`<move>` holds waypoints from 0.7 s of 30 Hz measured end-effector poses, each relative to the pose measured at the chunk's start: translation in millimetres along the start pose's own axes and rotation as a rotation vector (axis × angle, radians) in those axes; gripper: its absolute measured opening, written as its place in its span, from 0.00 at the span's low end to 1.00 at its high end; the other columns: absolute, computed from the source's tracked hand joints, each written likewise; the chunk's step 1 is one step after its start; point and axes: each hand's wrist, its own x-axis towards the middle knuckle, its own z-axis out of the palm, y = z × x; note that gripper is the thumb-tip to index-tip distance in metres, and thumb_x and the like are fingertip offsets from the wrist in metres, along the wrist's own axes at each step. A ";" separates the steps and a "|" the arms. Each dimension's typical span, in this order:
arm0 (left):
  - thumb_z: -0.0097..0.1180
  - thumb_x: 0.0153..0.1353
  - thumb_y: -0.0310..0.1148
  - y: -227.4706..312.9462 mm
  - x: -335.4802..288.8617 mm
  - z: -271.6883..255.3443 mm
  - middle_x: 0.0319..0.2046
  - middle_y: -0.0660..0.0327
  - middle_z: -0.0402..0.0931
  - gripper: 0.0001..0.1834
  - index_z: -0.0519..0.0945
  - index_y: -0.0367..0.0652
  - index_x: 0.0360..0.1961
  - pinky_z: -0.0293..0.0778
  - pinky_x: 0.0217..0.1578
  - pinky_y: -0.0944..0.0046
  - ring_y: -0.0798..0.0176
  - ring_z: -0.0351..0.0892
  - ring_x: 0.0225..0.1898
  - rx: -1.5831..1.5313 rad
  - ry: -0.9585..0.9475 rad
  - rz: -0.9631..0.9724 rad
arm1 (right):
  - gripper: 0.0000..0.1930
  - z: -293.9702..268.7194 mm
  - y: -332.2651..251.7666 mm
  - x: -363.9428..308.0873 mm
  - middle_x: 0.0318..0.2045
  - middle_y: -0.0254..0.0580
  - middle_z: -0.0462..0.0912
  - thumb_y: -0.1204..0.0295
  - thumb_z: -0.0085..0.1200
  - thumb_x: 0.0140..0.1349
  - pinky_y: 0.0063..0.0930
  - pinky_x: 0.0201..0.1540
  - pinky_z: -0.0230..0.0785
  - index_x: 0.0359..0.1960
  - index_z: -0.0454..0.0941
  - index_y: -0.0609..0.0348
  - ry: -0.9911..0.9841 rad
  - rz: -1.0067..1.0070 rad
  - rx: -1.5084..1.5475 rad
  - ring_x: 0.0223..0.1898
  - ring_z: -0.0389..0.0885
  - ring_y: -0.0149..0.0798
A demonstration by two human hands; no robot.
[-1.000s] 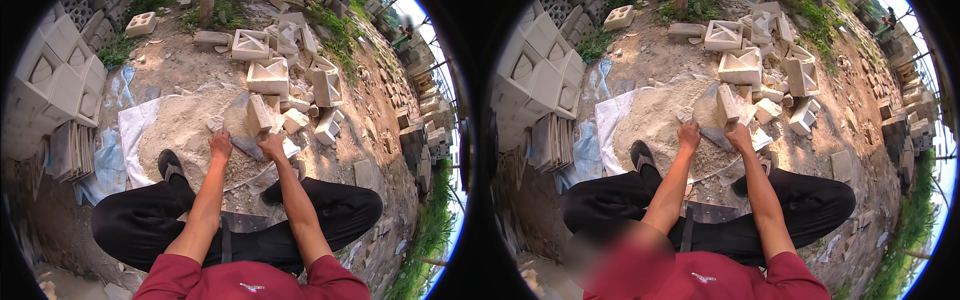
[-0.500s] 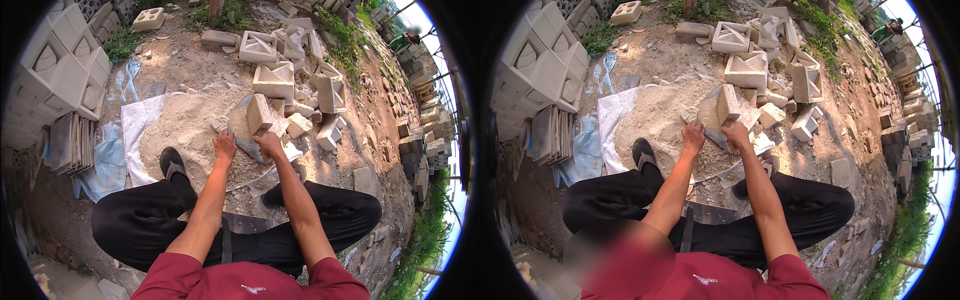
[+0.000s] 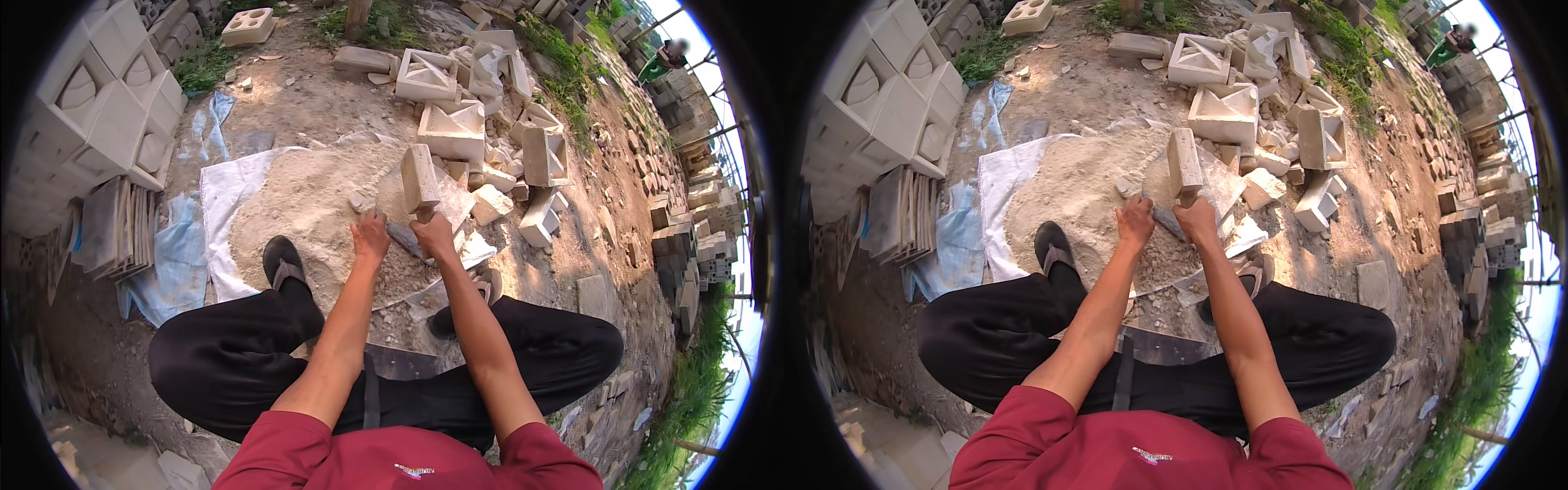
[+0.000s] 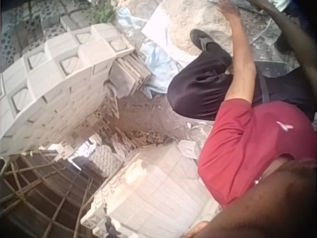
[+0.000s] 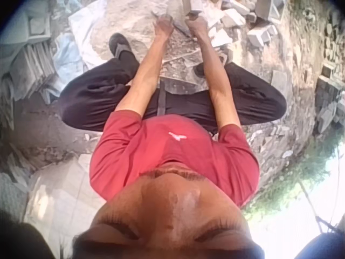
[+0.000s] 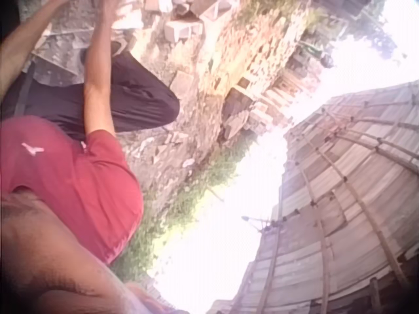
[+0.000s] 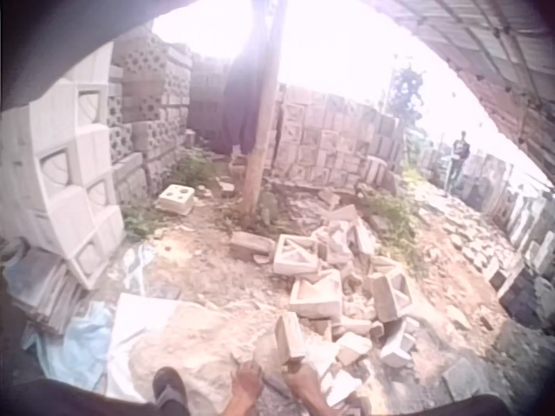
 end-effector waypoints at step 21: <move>0.57 0.55 0.31 1.0 -1.6 2.2 0.44 0.60 0.74 0.11 0.82 0.48 0.41 0.64 0.50 0.49 0.54 0.72 0.50 0.048 0.029 0.008 | 0.17 -24.9 -17.5 39.2 0.20 0.53 0.81 0.66 0.60 0.48 0.33 0.22 0.76 0.25 0.78 0.75 -0.254 0.113 0.001 0.18 0.83 0.41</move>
